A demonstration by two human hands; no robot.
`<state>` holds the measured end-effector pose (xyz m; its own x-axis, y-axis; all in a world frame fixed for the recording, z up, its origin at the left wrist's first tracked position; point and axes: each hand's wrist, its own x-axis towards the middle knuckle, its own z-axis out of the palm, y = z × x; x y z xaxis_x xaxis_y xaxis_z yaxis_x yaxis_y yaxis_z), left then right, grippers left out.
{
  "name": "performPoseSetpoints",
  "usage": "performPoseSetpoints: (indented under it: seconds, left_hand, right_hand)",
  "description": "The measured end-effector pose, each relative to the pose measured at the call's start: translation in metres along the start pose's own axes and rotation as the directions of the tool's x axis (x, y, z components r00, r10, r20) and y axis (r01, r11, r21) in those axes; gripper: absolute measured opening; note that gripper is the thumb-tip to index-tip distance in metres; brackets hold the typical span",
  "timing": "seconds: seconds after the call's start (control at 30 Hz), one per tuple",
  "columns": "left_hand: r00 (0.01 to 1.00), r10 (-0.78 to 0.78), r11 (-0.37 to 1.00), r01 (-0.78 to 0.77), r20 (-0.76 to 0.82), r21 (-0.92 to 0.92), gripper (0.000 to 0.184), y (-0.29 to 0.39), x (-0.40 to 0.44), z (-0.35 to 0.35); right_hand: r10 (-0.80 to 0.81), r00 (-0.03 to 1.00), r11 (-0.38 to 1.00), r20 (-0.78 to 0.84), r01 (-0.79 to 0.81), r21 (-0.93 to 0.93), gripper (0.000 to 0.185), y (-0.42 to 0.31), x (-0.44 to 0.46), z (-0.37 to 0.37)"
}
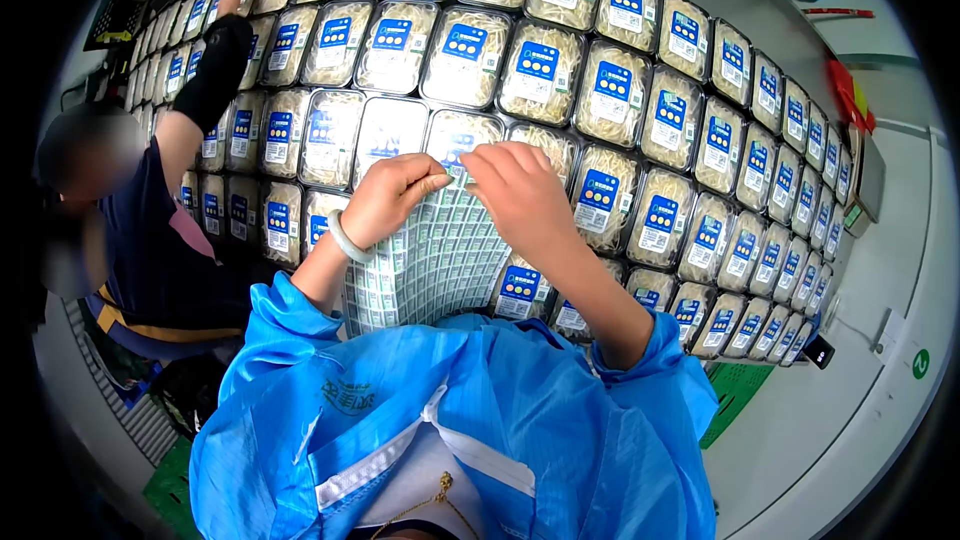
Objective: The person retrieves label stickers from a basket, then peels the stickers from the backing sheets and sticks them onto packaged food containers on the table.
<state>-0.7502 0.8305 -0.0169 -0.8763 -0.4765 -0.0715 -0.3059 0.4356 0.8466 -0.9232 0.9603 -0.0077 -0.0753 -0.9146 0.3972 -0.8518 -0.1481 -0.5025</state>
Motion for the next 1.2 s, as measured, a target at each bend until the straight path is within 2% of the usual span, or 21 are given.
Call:
performPoseSetpoints:
  seconds: [0.13,0.23,0.33,0.5,0.63,0.8,0.9,1.0,1.03,1.1,1.13,1.17,1.2]
  left_hand:
    - [1.0,0.002,0.999,-0.003,0.014,0.045,0.02,0.002,0.002,0.001]
    - [1.0,-0.018,1.0,0.018,0.017,0.015,0.017,-0.001,0.004,0.0]
    - [0.991,-0.11,0.993,0.113,0.076,-0.043,0.017,-0.005,0.008,-0.002]
    - [0.996,-0.064,0.994,0.069,0.055,-0.08,0.017,-0.011,0.011,-0.003]
    - [0.985,-0.143,0.985,0.151,0.095,-0.086,0.016,-0.012,0.014,-0.007]
    - [0.98,-0.169,0.976,0.181,0.102,-0.122,0.018,-0.018,0.017,-0.003]
    - [0.966,-0.211,0.963,0.232,0.152,-0.14,0.018,-0.022,0.018,-0.002]
    - [0.948,-0.258,0.943,0.289,0.186,-0.163,0.019,-0.024,0.02,-0.001]
    - [0.945,-0.269,0.942,0.298,0.187,-0.154,0.019,-0.026,0.019,0.0]
    - [0.951,-0.261,0.95,0.284,0.168,-0.13,0.019,-0.034,0.018,0.003]
    - [0.959,-0.243,0.959,0.26,0.148,-0.113,0.019,-0.038,0.018,0.005]
    - [0.966,-0.224,0.967,0.236,0.128,-0.096,0.019,-0.041,0.018,0.006]
    - [0.961,-0.235,0.964,0.249,0.143,-0.089,0.018,-0.042,0.017,0.007]
  right_hand:
    - [-0.047,0.997,0.998,0.068,0.049,-0.034,0.023,0.01,-0.003,0.012]
    - [-0.034,0.998,0.998,0.054,0.037,-0.053,0.021,0.01,-0.001,0.014]
    - [-0.036,0.999,0.999,0.021,0.037,-0.002,0.02,0.014,0.0,0.02]
    - [-0.039,0.999,0.998,-0.009,0.039,0.058,0.024,0.025,0.002,0.031]
    - [-0.076,0.997,0.997,0.001,0.076,0.016,0.021,0.027,0.003,0.029]
    - [-0.073,0.997,0.997,-0.04,0.074,0.032,0.016,0.033,-0.001,0.037]
    - [-0.052,0.998,0.995,-0.02,0.053,0.086,0.016,0.038,-0.004,0.039]
    - [-0.049,0.997,0.968,0.054,0.034,0.25,0.016,0.051,-0.007,0.036]
    - [0.126,0.983,0.895,0.137,-0.172,0.411,0.015,0.055,-0.006,0.031]
    - [0.393,0.84,0.565,0.374,-0.542,0.622,0.011,0.065,-0.006,0.015]
    - [0.55,0.761,0.388,0.343,-0.597,0.702,0.014,0.079,-0.004,0.009]
    - [0.742,0.575,0.224,0.345,-0.698,0.68,0.019,0.091,0.0,-0.003]
    - [0.806,0.534,0.22,0.254,-0.669,0.71,0.024,0.114,0.003,-0.009]
